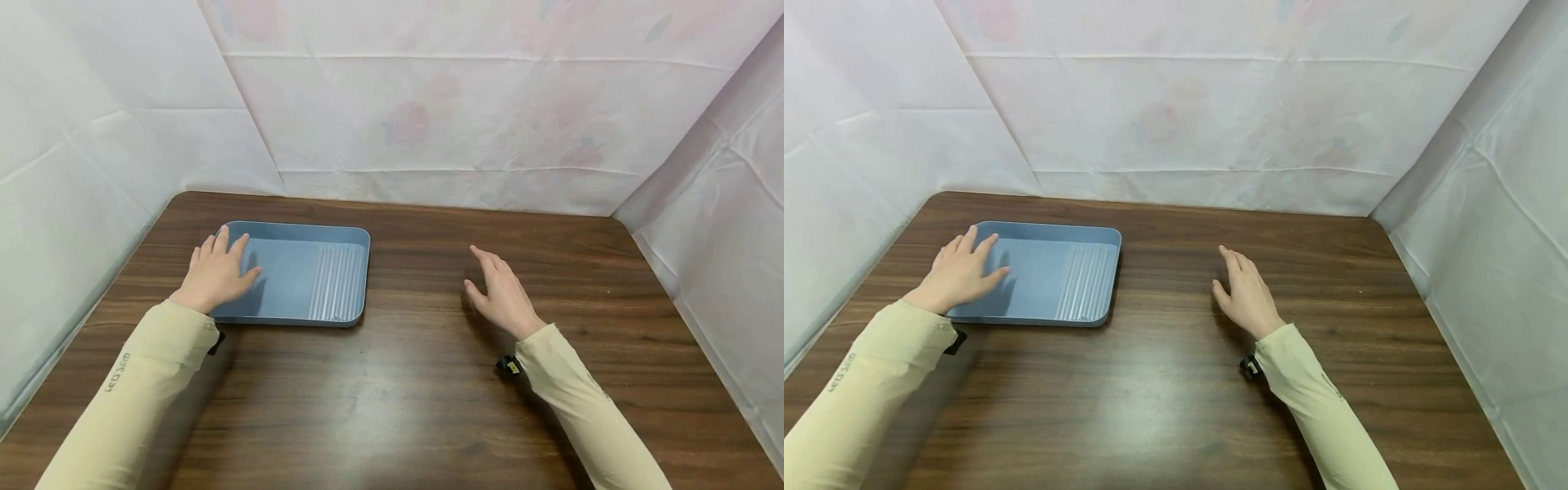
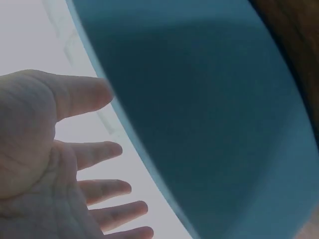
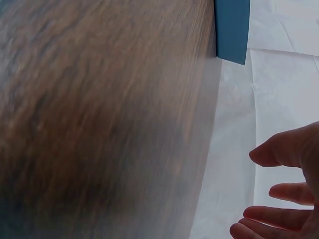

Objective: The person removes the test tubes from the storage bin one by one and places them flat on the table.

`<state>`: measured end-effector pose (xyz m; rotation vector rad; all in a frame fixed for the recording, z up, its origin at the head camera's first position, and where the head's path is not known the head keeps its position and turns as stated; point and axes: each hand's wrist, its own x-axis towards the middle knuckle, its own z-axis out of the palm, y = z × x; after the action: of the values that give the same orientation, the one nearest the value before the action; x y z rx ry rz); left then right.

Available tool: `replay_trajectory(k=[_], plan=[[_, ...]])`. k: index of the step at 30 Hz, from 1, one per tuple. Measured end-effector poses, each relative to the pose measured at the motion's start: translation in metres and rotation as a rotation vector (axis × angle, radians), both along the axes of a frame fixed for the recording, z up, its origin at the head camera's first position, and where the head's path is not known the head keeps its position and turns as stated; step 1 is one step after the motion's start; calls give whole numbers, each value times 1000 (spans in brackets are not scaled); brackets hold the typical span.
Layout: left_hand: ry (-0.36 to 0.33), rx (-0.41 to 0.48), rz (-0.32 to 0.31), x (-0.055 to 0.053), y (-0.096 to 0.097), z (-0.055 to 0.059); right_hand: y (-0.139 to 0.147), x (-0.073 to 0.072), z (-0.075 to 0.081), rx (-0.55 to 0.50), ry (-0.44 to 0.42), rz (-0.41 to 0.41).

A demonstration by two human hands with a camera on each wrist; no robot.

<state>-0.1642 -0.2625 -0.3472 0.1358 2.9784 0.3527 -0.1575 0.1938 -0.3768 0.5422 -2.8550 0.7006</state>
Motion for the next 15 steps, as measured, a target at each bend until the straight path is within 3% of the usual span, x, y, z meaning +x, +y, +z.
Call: replay_trajectory(k=[15], plan=[[-111, 52, 91, 3, -28, 1, -7, 2, 1, 25, 0, 28]])
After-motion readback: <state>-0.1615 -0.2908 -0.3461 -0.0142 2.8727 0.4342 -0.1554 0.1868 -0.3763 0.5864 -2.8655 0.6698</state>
